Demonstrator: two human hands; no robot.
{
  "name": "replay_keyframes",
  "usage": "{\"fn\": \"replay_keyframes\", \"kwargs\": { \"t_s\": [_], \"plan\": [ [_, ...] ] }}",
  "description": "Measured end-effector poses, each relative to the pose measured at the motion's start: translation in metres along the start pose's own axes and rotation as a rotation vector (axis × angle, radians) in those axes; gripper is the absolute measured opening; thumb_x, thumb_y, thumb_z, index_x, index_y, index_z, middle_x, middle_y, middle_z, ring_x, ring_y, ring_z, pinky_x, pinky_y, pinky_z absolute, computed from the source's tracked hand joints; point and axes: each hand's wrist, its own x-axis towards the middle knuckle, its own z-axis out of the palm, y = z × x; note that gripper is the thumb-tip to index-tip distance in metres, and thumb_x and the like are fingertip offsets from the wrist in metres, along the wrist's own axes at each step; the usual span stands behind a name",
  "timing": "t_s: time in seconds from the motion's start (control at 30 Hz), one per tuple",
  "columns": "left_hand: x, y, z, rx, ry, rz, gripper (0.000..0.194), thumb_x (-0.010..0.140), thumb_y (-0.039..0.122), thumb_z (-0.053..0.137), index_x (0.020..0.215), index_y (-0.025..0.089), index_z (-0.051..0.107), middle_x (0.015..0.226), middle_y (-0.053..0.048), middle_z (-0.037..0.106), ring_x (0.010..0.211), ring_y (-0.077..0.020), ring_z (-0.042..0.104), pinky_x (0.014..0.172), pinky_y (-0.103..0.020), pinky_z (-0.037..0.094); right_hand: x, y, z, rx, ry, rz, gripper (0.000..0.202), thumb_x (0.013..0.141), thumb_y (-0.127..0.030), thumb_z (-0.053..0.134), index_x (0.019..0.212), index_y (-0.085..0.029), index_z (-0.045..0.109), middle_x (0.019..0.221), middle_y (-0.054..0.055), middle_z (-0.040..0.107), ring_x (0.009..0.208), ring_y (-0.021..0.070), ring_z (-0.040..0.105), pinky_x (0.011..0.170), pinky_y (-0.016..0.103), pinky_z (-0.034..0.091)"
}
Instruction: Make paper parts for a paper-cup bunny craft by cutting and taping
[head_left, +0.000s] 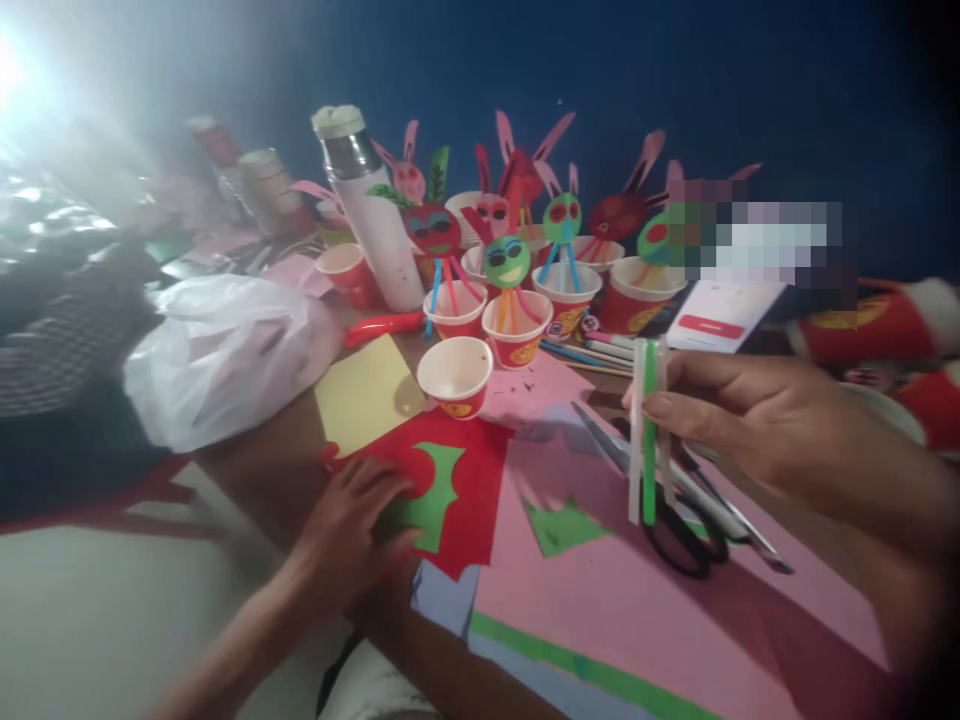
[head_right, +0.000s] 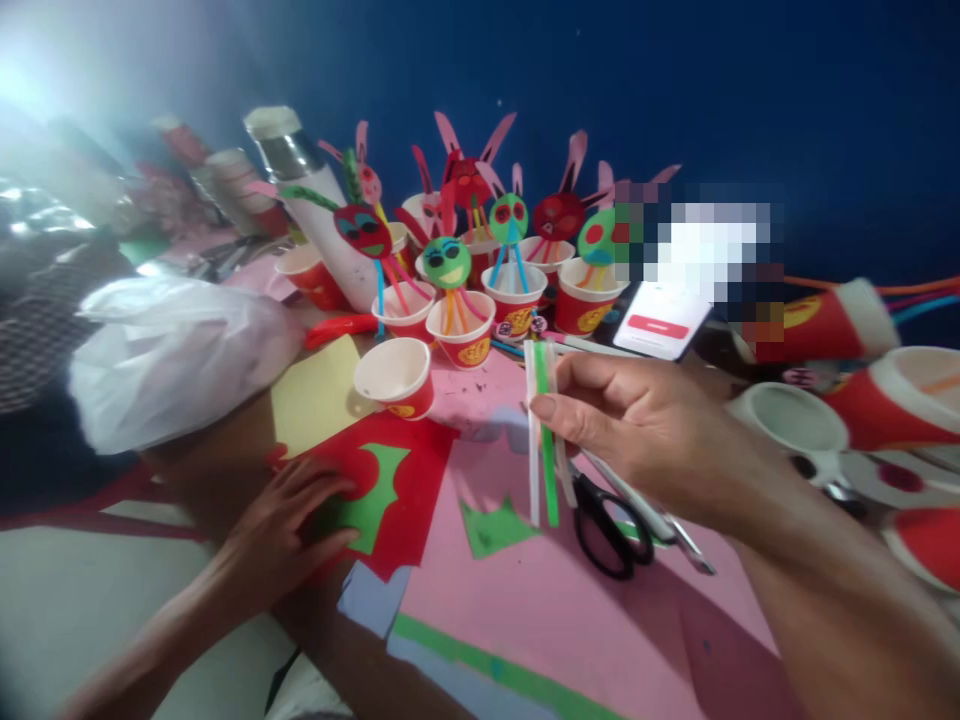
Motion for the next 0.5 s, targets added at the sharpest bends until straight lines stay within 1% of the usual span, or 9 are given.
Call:
{"fn": "replay_keyframes", "kwargs": {
  "t_s": [0.07,0.1,0.2,0.3,0.37,0.4,0.5],
  "plan": [
    [-0.001,-0.006,0.004,0.016,-0.021,0.022,0.028,0.073,0.038,0.063,0.097,0.023,0.063,0.107,-0.007,0.061,0.102,-0.0279,0.054,0.087,-0.042,0.045,0.000,-0.001,-0.009,-0.021,-0.041,-0.015,0.022,0.082,-0.040,0.060,0.070,-0.021,0.062,0.062,-0.003,0.058,0.057,0.0125,0.053,0.053,0.023,0.040],
    [-0.001,-0.009,0.006,0.018,-0.014,0.048,0.028,0.072,0.040,0.064,0.096,0.024,0.063,0.105,-0.007,0.062,0.099,-0.0281,0.055,0.085,-0.042,0.046,0.000,-0.002,-0.015,-0.007,-0.031,-0.032,0.021,0.084,-0.039,0.058,0.074,-0.021,0.061,0.063,-0.003,0.057,0.056,0.0114,0.051,0.052,0.022,0.039],
    [0.002,-0.014,0.012,0.006,0.018,0.088,0.028,0.071,0.043,0.064,0.091,0.024,0.063,0.100,-0.006,0.064,0.094,-0.0281,0.058,0.081,-0.041,0.048,0.002,-0.009,-0.033,0.015,0.033,-0.085,0.019,0.084,-0.037,0.059,0.078,-0.019,0.062,0.062,-0.004,0.056,0.054,0.0097,0.049,0.051,0.022,0.037],
    [0.003,-0.011,0.012,-0.070,0.057,0.096,0.019,0.075,0.042,0.059,0.080,0.024,0.060,0.096,-0.005,0.066,0.090,-0.0248,0.061,0.076,-0.034,0.051,0.001,-0.016,-0.044,0.002,0.058,-0.097,0.018,0.084,-0.035,0.060,0.082,-0.019,0.065,0.069,-0.002,0.060,0.059,0.0104,0.052,0.054,0.022,0.039],
    [0.001,-0.008,0.010,-0.123,0.099,0.075,0.018,0.077,0.042,0.057,0.077,0.024,0.060,0.089,-0.004,0.068,0.083,-0.0224,0.064,0.069,-0.030,0.053,-0.003,-0.014,-0.045,-0.014,0.054,-0.067,0.017,0.084,-0.035,0.059,0.088,-0.020,0.066,0.072,-0.002,0.062,0.062,0.0114,0.054,0.056,0.022,0.039],
    [0.000,-0.007,0.009,-0.145,0.131,0.055,0.020,0.077,0.044,0.056,0.077,0.024,0.061,0.085,-0.003,0.069,0.077,-0.0214,0.065,0.064,-0.028,0.054,-0.006,-0.011,-0.044,-0.020,0.033,-0.039,0.018,0.084,-0.036,0.058,0.090,-0.020,0.065,0.072,-0.001,0.062,0.062,0.0120,0.054,0.056,0.022,0.040],
    [-0.002,-0.007,0.005,-0.213,0.215,-0.022,0.024,0.076,0.049,0.055,0.078,0.026,0.065,0.073,-0.001,0.071,0.060,-0.0190,0.066,0.052,-0.024,0.054,-0.018,0.003,-0.033,-0.070,-0.091,0.059,0.021,0.086,-0.039,0.055,0.084,-0.020,0.063,0.069,-0.002,0.060,0.059,0.0128,0.053,0.053,0.023,0.039]
  ]
}}
